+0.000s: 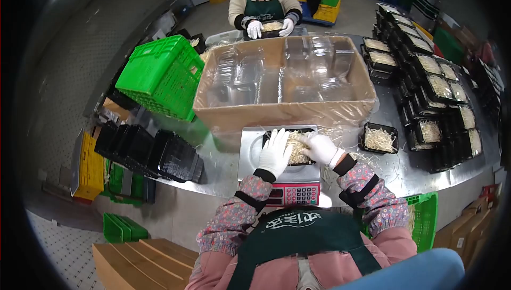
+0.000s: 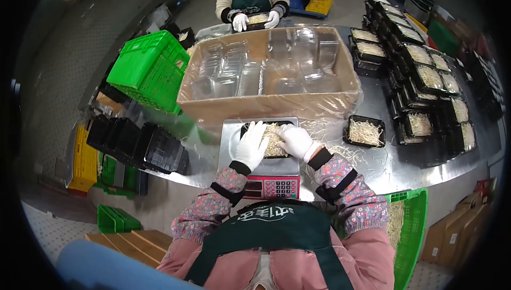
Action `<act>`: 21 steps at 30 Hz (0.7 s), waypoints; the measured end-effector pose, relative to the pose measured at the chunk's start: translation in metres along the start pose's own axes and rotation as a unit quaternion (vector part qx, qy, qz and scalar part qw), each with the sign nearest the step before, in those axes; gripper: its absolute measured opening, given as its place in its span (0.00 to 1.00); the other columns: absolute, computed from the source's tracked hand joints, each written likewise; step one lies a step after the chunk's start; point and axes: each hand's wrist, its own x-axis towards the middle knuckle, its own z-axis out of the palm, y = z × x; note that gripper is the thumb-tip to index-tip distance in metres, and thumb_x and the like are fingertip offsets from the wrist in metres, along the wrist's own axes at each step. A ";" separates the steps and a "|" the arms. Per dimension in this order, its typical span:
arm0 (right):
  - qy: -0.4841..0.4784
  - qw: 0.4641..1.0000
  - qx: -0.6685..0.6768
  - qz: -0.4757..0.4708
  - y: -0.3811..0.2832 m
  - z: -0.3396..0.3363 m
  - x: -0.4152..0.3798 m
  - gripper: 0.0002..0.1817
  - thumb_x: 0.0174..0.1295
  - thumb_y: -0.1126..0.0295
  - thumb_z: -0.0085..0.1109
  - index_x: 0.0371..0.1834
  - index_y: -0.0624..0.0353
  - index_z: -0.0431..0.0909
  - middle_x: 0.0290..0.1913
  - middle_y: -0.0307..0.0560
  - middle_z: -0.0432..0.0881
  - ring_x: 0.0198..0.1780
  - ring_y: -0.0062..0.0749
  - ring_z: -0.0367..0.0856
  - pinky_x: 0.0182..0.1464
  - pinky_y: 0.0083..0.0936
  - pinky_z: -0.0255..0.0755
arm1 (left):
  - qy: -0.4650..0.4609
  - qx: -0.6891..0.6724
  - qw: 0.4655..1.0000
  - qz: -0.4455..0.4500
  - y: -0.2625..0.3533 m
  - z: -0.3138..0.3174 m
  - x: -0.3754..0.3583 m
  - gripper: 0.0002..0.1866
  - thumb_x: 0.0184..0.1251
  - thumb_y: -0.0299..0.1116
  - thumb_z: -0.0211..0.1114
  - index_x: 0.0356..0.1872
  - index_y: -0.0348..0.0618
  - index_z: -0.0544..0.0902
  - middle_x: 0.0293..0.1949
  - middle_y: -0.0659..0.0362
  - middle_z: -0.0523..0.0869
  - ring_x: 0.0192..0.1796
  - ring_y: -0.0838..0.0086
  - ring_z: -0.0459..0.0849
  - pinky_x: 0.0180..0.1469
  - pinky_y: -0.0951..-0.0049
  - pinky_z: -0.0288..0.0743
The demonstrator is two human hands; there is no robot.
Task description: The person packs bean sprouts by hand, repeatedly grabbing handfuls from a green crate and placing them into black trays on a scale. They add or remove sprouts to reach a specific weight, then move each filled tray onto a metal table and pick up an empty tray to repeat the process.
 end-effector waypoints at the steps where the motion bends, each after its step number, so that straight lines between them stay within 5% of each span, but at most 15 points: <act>1: 0.003 1.000 -0.001 0.026 -0.003 -0.001 -0.002 0.22 0.56 0.64 0.65 0.54 0.57 0.81 0.43 0.51 0.83 0.47 0.47 0.82 0.50 0.38 0.76 | 0.005 -0.010 1.000 -0.010 -0.001 0.003 -0.001 0.25 0.68 0.40 0.59 0.63 0.38 0.75 0.64 0.47 0.76 0.68 0.50 0.70 0.65 0.55 0.66; 7: 0.031 0.979 0.154 0.129 0.011 -0.026 -0.016 0.17 0.58 0.65 0.67 0.49 0.61 0.85 0.39 0.55 0.87 0.42 0.47 0.87 0.48 0.33 0.78 | 0.013 -0.035 0.999 -0.016 0.001 0.002 -0.002 0.24 0.67 0.37 0.63 0.62 0.39 0.76 0.60 0.46 0.80 0.64 0.52 0.76 0.66 0.57 0.67; 10: 0.069 0.965 0.218 0.130 0.022 -0.043 -0.028 0.18 0.60 0.70 0.68 0.52 0.64 0.84 0.39 0.55 0.88 0.42 0.29 0.87 0.48 0.25 0.78 | -0.002 -0.026 1.000 -0.001 0.005 -0.010 0.003 0.26 0.66 0.39 0.65 0.64 0.40 0.76 0.64 0.47 0.77 0.64 0.53 0.75 0.66 0.57 0.67; 13: 0.088 0.932 0.302 0.180 0.022 -0.067 -0.037 0.17 0.61 0.72 0.67 0.52 0.67 0.83 0.43 0.51 0.88 0.43 0.25 0.85 0.49 0.23 0.78 | -0.027 -0.066 0.997 -0.007 0.008 -0.042 0.009 0.27 0.68 0.44 0.62 0.65 0.43 0.75 0.66 0.44 0.74 0.66 0.50 0.72 0.67 0.55 0.65; 16: 0.080 0.898 0.370 0.224 0.018 -0.083 -0.043 0.18 0.64 0.74 0.65 0.56 0.69 0.80 0.48 0.44 0.86 0.47 0.21 0.83 0.52 0.19 0.77 | 0.041 -0.179 0.983 0.028 -0.012 -0.061 0.009 0.27 0.69 0.45 0.62 0.63 0.38 0.77 0.67 0.44 0.73 0.62 0.52 0.77 0.66 0.59 0.68; 19: 0.112 0.871 0.422 0.227 0.015 -0.081 -0.041 0.17 0.61 0.77 0.66 0.54 0.70 0.81 0.45 0.42 0.87 0.43 0.17 0.81 0.47 0.17 0.78 | 0.067 -0.296 0.950 -0.067 -0.035 -0.073 0.001 0.29 0.67 0.38 0.65 0.66 0.36 0.73 0.67 0.45 0.74 0.67 0.57 0.75 0.68 0.64 0.68; 21: 0.125 0.878 0.411 0.209 0.020 -0.073 -0.039 0.17 0.62 0.77 0.66 0.54 0.69 0.82 0.45 0.42 0.87 0.42 0.16 0.81 0.46 0.16 0.77 | 0.036 -0.286 0.953 -0.093 -0.049 -0.085 -0.004 0.40 0.60 0.38 0.73 0.71 0.36 0.66 0.68 0.45 0.73 0.69 0.58 0.72 0.70 0.64 0.66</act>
